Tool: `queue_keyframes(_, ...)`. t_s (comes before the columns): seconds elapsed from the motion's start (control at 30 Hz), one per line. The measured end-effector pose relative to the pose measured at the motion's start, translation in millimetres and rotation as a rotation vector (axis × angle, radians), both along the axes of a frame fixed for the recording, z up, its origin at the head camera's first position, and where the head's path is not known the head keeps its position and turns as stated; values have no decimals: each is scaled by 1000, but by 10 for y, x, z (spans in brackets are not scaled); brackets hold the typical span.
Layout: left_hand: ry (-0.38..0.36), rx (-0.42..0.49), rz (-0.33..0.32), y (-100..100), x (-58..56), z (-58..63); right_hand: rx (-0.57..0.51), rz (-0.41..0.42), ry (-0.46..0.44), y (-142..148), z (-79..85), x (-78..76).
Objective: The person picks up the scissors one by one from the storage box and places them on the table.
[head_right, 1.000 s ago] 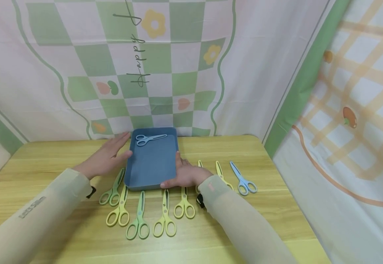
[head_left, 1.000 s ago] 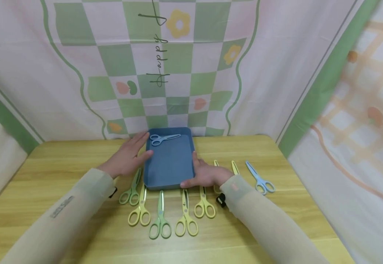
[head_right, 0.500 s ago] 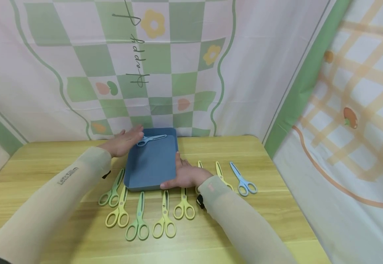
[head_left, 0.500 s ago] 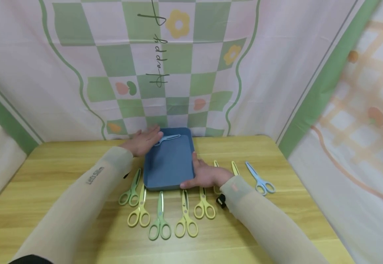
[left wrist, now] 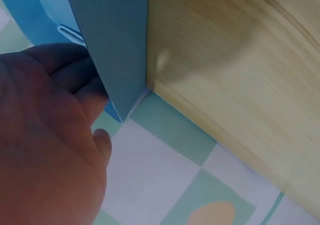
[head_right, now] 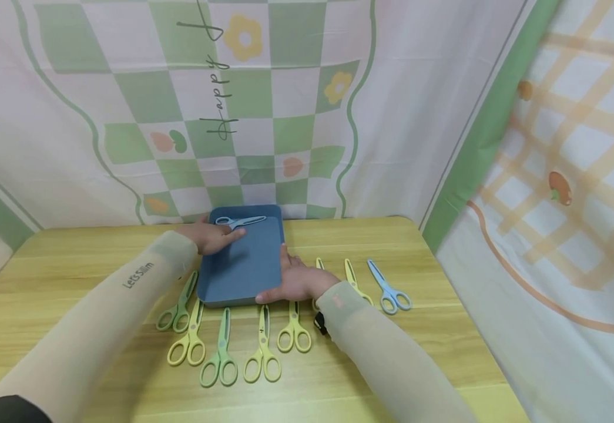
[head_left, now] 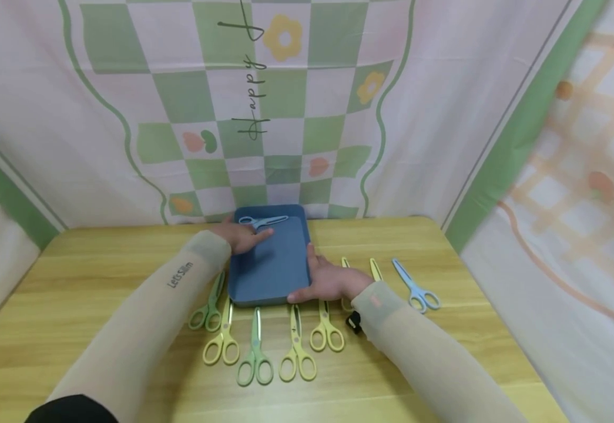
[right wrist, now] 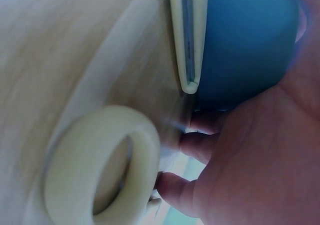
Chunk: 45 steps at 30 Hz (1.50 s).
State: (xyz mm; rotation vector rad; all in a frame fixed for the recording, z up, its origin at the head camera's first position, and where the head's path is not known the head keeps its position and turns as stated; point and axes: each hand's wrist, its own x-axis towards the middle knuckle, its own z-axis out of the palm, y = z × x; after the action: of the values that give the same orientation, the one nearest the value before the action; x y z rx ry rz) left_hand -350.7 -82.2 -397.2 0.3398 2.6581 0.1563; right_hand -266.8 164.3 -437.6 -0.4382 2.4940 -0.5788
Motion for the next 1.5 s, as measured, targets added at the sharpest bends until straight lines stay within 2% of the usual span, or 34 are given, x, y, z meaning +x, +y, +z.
queue_keyframes(0.1,-37,-16,20,11,18,-1,-3,-2,2,-3,8,5)
queue_keyframes(0.17,-44,-5,4,17,28,-3,-6,-4,2,-3,14,8)
queue_keyframes(0.27,-26,28,-57,31,41,-11,-4,-2,1,-3,14,17)
queue_keyframes(0.43,51,66,-151,73,54,-21,-1,-1,3,-4,10,20)
queue_keyframes(0.63,27,-3,-135,82,70,-32,2,-10,4,-5,2,19)
queue_keyframes(0.73,25,-22,-157,79,85,-31,3,-5,5,-1,-3,8)
queue_keyframes(0.87,35,3,-208,68,112,-31,3,2,12,1,2,-3)
queue_keyframes(1.0,64,61,-237,41,149,-30,2,4,11,-2,18,6)
queue_keyframes(1.1,72,65,-239,14,159,-31,0,-1,7,-9,36,16)
queue_keyframes(1.33,18,-1,-257,8,157,-53,1,-2,2,-10,28,17)
queue_keyframes(1.5,-31,13,-254,74,260,6,3,6,6,-2,18,9)
